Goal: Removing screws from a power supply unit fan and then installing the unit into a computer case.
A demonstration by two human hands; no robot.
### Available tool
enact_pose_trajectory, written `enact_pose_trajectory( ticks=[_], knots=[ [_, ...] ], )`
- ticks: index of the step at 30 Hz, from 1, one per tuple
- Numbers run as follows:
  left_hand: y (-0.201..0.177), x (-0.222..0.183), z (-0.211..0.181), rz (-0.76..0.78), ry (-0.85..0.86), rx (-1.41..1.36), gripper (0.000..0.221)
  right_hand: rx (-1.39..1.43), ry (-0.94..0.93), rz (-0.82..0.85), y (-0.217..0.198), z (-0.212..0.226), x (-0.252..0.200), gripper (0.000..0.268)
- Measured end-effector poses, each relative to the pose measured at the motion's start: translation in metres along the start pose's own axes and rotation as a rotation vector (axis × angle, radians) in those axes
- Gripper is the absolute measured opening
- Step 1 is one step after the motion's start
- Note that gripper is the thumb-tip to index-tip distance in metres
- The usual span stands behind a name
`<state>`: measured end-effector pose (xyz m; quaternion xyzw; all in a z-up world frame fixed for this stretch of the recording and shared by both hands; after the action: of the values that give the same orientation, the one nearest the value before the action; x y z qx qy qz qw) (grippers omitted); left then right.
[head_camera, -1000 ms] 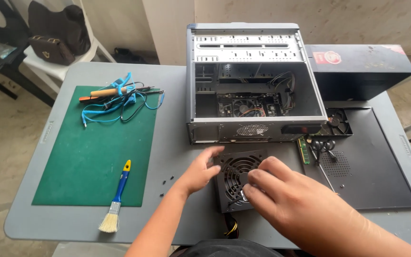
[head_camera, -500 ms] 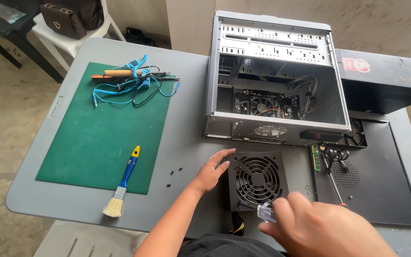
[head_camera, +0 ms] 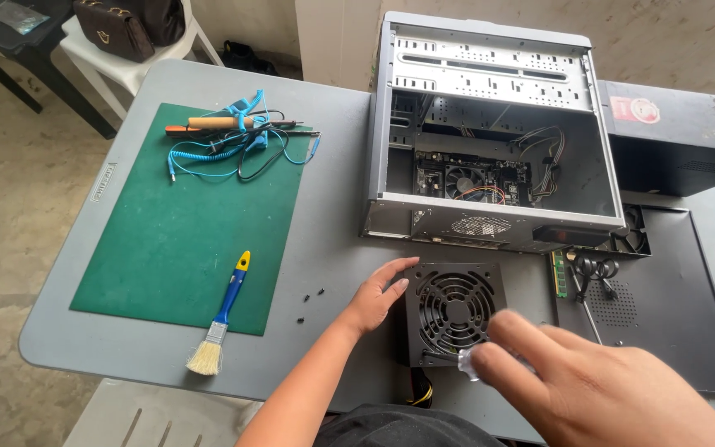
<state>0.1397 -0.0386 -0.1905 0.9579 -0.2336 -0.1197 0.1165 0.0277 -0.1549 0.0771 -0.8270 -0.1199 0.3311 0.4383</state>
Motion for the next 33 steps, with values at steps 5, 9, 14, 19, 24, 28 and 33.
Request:
enact_pose_trajectory(
  ticks=[5,9,14,19,24,28,33],
  knots=[
    [0.004,0.002,0.001,-0.025,-0.036,0.047,0.063,-0.222,0.134,-0.435,-0.010,0.017,-0.004,0.053],
    [0.003,0.004,0.002,-0.022,-0.023,0.060,0.059,-0.182,0.135,-0.200,-0.001,0.008,0.005,0.065],
    [-0.003,0.009,0.012,-0.043,0.060,0.090,0.048,-0.146,0.145,-0.474,-0.037,0.020,0.005,0.016],
    [-0.003,0.008,0.011,-0.040,0.084,0.072,0.050,0.020,0.168,-0.373,-0.039,0.005,0.008,0.021],
    [-0.002,0.004,0.008,-0.053,0.056,0.074,0.050,0.114,-0.077,-0.034,-0.006,0.023,0.012,0.029],
    [-0.004,0.006,0.009,-0.045,0.061,0.065,0.051,-0.129,0.205,-0.400,-0.032,0.007,0.008,0.048],
    [-0.004,0.006,0.006,-0.043,0.035,0.080,0.050,0.128,-0.052,-0.396,-0.035,0.010,0.005,0.017]
  ],
)
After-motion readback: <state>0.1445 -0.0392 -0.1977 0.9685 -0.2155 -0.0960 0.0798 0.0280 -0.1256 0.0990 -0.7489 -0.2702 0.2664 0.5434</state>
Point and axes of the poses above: each hand's wrist, its own x-axis towards the middle knuckle, its own y-axis out of the palm, z = x × y, the point moved 8 cm from there along x, towards the middle knuckle, and after that the axes turned 14 degrees about -x, right-handed, at the moved point
